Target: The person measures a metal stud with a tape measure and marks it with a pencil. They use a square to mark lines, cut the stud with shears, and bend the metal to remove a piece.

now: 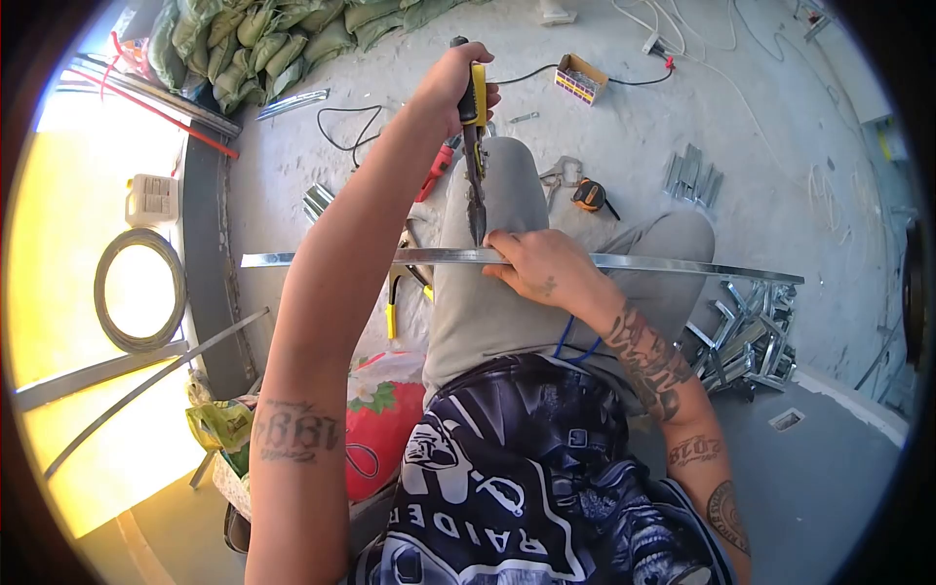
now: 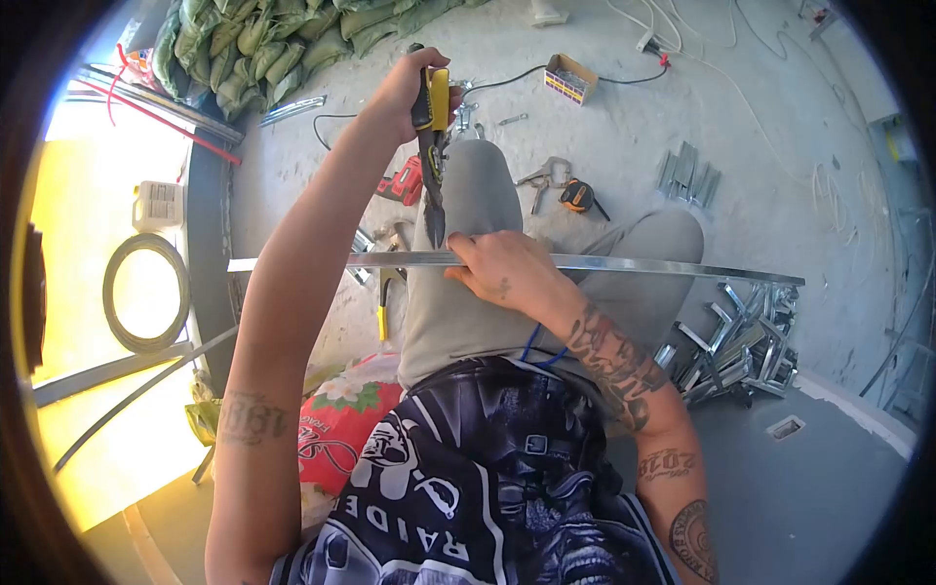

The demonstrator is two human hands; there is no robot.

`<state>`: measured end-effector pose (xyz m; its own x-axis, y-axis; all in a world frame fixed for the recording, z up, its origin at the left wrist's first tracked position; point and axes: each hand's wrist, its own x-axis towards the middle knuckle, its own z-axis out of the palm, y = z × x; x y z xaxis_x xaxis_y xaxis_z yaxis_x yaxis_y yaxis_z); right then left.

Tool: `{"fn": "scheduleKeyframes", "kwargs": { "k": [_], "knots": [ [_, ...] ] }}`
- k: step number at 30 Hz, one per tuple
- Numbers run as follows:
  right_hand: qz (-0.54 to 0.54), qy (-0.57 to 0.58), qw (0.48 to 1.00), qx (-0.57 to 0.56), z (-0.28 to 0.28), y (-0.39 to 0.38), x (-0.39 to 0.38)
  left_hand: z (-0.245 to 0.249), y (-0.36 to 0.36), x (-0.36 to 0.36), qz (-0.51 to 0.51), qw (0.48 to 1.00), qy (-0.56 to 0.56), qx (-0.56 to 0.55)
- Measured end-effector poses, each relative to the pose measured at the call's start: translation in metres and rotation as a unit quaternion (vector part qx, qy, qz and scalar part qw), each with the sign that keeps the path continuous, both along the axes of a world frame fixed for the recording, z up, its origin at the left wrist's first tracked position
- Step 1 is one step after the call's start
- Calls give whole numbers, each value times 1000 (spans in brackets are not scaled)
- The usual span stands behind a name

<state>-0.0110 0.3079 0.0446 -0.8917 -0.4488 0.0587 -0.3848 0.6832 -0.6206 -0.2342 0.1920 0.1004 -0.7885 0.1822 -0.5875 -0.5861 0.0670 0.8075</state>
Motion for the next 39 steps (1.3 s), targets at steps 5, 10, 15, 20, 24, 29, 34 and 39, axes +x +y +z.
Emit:
{"fn": "scheduleKeyframes", "kwargs": {
  "k": [5,10,15,20,24,29,34,39],
  "knots": [
    [11,16,1000,-9,-1,-1,3,-9,-4,4,10,1000,-21,-10],
    [21,22,1000,-7,-1,-1,4,-20,-6,7,12,999,-45,-4],
    [27,32,999,9,1,-2,4,-17,-8,18,9,999,-52,-11],
    [27,27,999,7,1,-4,4,-23,-9,23,21,998,-55,3],
    [22,30,999,-8,0,-4,4,-24,-10,24,28,998,-52,-3],
    [23,28,999,-2,-3,-4,2,-25,-14,22,25,999,-49,4],
    [19,34,999,-9,-5,-5,2,-29,-14,23,46,998,-34,10],
    [28,45,998,-20,-7,-5,3,-36,-12,22,47,999,-17,-12]
  ]
}}
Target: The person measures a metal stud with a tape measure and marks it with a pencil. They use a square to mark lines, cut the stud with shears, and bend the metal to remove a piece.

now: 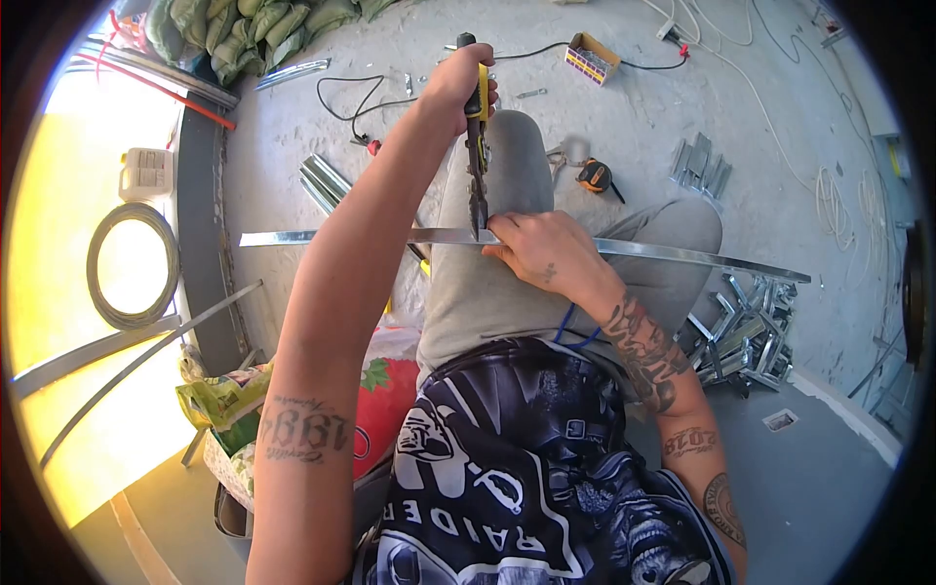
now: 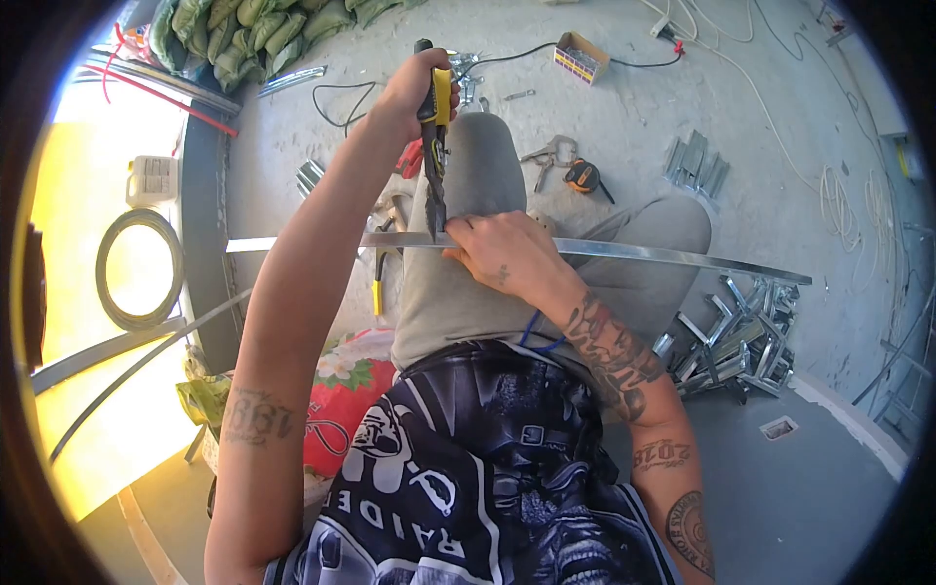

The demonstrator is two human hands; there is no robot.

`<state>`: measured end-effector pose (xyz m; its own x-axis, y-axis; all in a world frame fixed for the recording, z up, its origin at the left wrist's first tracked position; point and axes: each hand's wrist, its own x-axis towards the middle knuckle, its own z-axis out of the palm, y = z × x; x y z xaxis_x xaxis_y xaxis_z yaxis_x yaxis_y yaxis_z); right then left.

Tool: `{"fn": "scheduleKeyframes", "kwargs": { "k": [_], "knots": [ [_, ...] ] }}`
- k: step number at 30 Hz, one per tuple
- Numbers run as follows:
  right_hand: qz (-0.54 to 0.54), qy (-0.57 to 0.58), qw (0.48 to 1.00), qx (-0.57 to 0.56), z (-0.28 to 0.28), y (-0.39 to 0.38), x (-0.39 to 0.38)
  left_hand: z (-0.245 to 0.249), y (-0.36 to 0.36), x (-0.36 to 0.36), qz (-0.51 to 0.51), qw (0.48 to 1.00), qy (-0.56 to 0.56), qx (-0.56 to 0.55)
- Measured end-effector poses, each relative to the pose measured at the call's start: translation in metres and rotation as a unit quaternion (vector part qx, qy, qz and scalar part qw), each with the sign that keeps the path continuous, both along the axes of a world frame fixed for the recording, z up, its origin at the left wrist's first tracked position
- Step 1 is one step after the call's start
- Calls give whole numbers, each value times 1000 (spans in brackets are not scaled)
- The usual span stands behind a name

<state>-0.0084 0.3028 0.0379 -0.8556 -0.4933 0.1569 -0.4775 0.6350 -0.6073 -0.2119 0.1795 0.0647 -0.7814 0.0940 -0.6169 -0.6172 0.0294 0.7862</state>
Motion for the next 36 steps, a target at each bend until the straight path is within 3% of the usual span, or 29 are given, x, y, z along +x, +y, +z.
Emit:
{"fn": "scheduleKeyframes", "kwargs": {
  "k": [19,34,36],
  "knots": [
    [-5,0,1000,13,0,-1,-2,-9,0,-4,-9,999,-2,32],
    [-11,-2,1000,30,-5,-2,-1,-3,12,1,-4,998,26,-60],
    [-12,15,1000,21,-5,-2,-1,-9,9,1,-10,994,73,-76]
  ]
}}
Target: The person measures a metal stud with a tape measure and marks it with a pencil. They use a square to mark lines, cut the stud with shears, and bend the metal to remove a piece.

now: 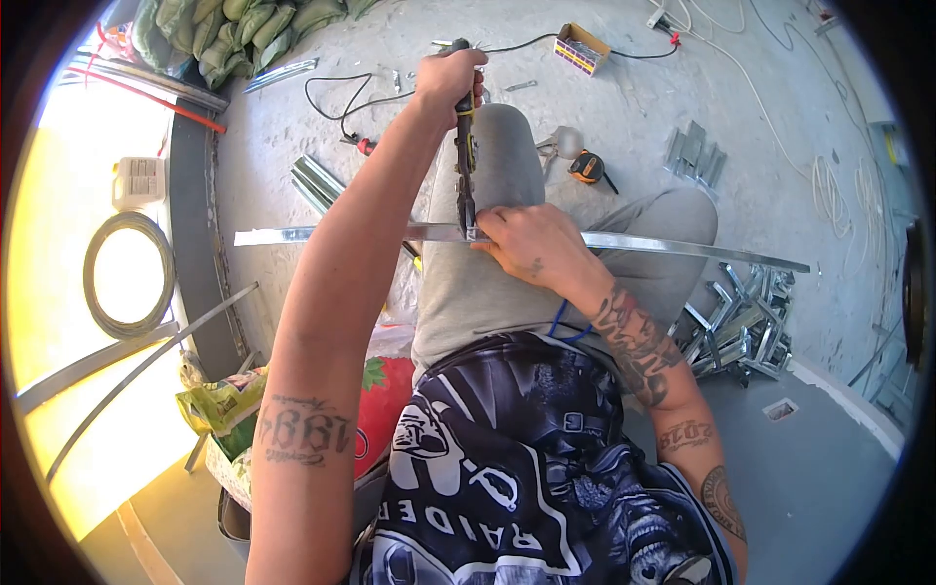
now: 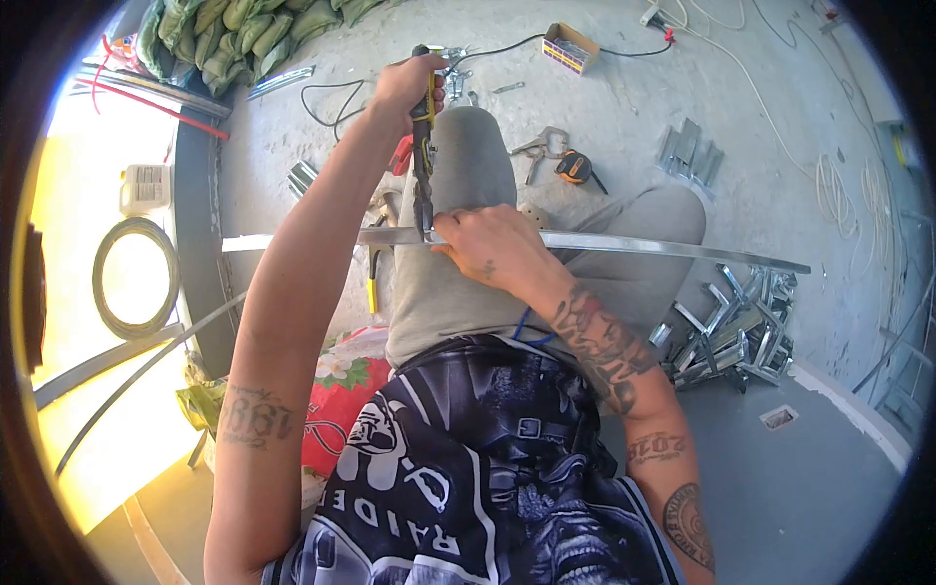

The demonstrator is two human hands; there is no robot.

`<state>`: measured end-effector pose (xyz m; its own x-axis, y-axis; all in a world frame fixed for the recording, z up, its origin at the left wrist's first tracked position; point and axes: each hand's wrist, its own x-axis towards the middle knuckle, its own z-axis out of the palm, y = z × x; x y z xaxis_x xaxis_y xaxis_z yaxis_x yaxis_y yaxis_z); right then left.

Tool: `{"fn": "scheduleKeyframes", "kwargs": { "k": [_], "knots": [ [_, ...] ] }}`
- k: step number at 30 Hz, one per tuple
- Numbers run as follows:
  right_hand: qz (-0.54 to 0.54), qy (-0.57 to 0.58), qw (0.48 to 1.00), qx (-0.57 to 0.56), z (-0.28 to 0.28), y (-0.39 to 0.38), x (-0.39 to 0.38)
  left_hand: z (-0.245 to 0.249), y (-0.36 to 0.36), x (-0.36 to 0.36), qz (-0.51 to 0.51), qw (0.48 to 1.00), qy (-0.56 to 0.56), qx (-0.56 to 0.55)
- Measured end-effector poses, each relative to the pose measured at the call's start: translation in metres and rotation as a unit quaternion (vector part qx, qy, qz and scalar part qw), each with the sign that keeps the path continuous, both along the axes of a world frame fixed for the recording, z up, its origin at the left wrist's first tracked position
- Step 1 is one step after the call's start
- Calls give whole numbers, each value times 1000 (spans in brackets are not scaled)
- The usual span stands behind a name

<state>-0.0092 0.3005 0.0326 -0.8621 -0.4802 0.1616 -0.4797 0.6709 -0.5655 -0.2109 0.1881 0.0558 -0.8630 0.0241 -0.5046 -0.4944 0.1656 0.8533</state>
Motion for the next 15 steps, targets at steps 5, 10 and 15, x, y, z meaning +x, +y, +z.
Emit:
{"fn": "scheduleKeyframes", "kwargs": {
  "k": [5,10,15],
  "knots": [
    [-8,-4,1000,-2,-1,0,1,-2,-9,0,-6,997,-49,63],
    [-8,-9,1000,-4,-1,0,2,-2,-12,0,-6,989,-96,111],
    [-12,-14,1000,-5,-4,0,2,3,-5,4,-12,996,-60,68]
  ]
}}
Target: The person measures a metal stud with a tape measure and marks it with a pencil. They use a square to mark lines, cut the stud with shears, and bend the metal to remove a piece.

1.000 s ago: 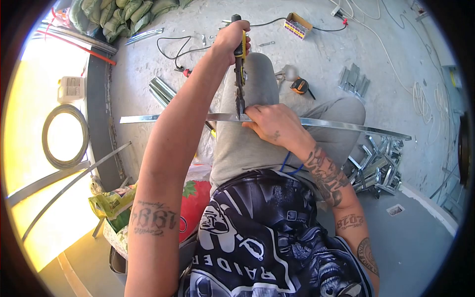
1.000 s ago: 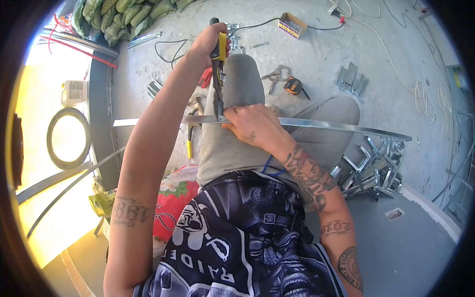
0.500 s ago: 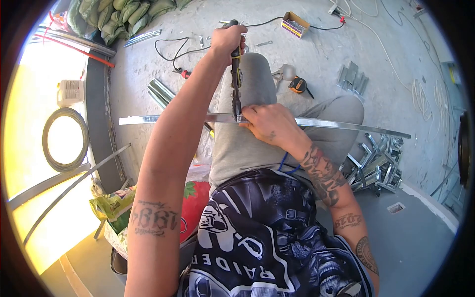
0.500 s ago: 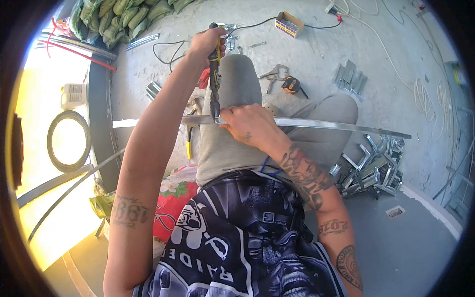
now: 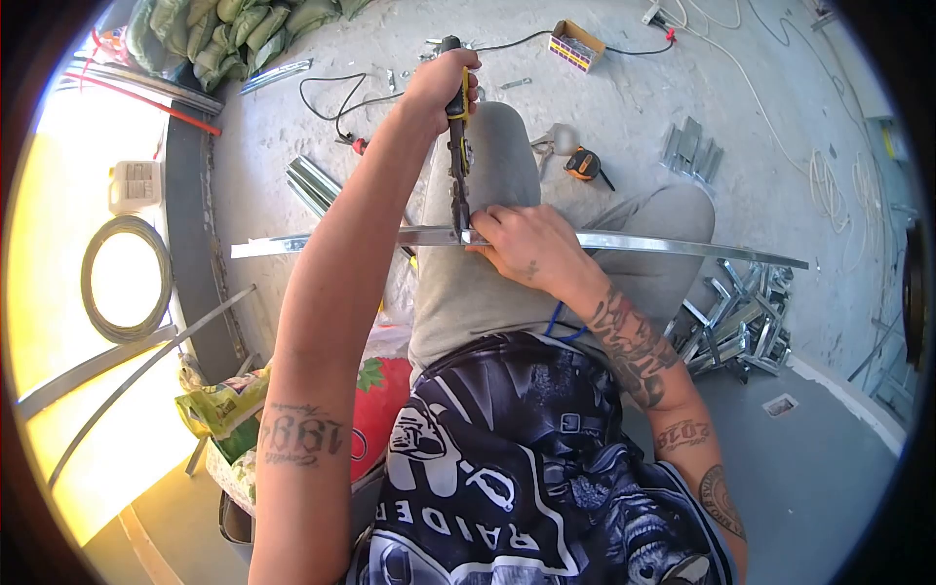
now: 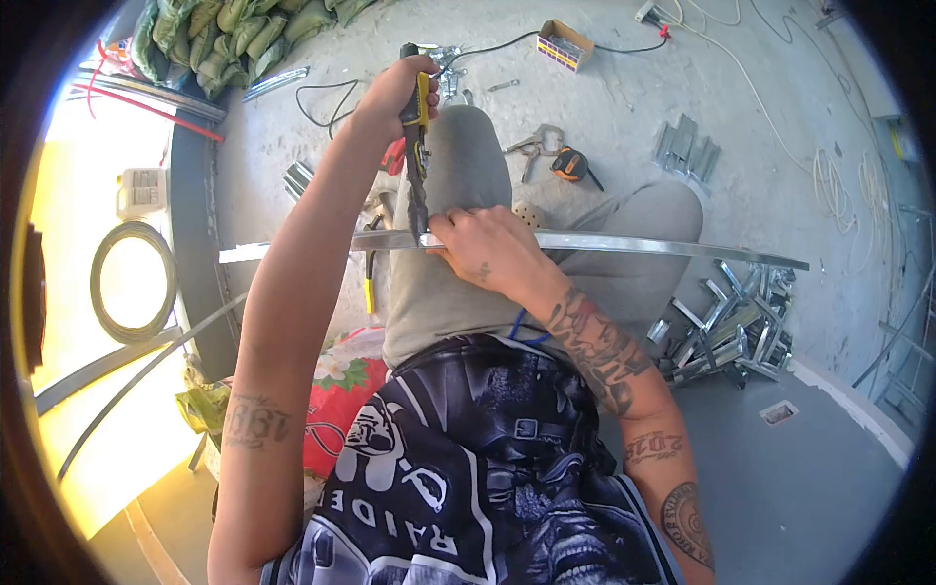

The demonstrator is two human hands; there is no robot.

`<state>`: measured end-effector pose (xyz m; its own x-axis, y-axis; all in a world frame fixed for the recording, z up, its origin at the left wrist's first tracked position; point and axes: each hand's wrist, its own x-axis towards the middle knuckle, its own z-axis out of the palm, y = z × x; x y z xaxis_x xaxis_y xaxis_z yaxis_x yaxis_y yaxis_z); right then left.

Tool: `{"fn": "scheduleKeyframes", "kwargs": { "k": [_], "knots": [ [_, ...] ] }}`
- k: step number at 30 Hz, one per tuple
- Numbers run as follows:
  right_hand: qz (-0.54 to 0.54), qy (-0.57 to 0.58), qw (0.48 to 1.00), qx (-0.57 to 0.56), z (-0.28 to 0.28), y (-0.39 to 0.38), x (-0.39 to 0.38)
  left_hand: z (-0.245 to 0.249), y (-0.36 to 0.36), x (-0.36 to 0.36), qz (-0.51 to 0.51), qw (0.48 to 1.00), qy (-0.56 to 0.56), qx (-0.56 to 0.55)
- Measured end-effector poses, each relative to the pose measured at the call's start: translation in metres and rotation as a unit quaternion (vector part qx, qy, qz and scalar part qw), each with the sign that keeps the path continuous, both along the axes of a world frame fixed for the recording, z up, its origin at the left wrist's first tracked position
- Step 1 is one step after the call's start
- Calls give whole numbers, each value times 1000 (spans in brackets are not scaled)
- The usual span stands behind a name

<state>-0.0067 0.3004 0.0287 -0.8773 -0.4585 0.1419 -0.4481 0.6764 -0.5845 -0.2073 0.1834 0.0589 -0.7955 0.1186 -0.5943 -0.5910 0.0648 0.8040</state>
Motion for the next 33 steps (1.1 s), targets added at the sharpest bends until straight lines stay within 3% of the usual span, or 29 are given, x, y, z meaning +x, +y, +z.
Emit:
{"fn": "scheduleKeyframes", "kwargs": {
  "k": [7,9,11,13,15,16,17,19,22,25,31,33],
  "knots": [
    [-6,-17,999,28,0,1,3,-1,3,4,17,996,85,-29],
    [-27,-4,1000,12,-3,1,4,4,2,10,13,994,106,-11],
    [-38,11,999,5,-2,6,1,30,-1,18,-10,991,92,91],
    [-54,28,998,1,4,12,-6,76,-17,38,-49,950,188,245],
    [-86,-47,995,11,17,18,-14,136,-37,74,-41,900,380,210],
    [-103,19,995,4,16,21,-17,154,-58,82,-80,850,493,168],
    [-105,26,994,7,19,23,-21,168,-73,93,-21,839,496,221],
    [-140,41,989,-13,29,26,-25,194,-87,121,29,766,610,202],
    [-147,95,983,-47,25,29,-32,193,-88,141,90,710,699,-4],
    [-165,134,976,-53,44,33,-31,167,-82,133,136,680,720,-20],
    [-181,242,952,-46,78,52,-25,130,-49,108,169,649,736,90],
    [-187,247,948,-67,92,63,-25,119,-29,100,179,659,705,191]
  ]
}}
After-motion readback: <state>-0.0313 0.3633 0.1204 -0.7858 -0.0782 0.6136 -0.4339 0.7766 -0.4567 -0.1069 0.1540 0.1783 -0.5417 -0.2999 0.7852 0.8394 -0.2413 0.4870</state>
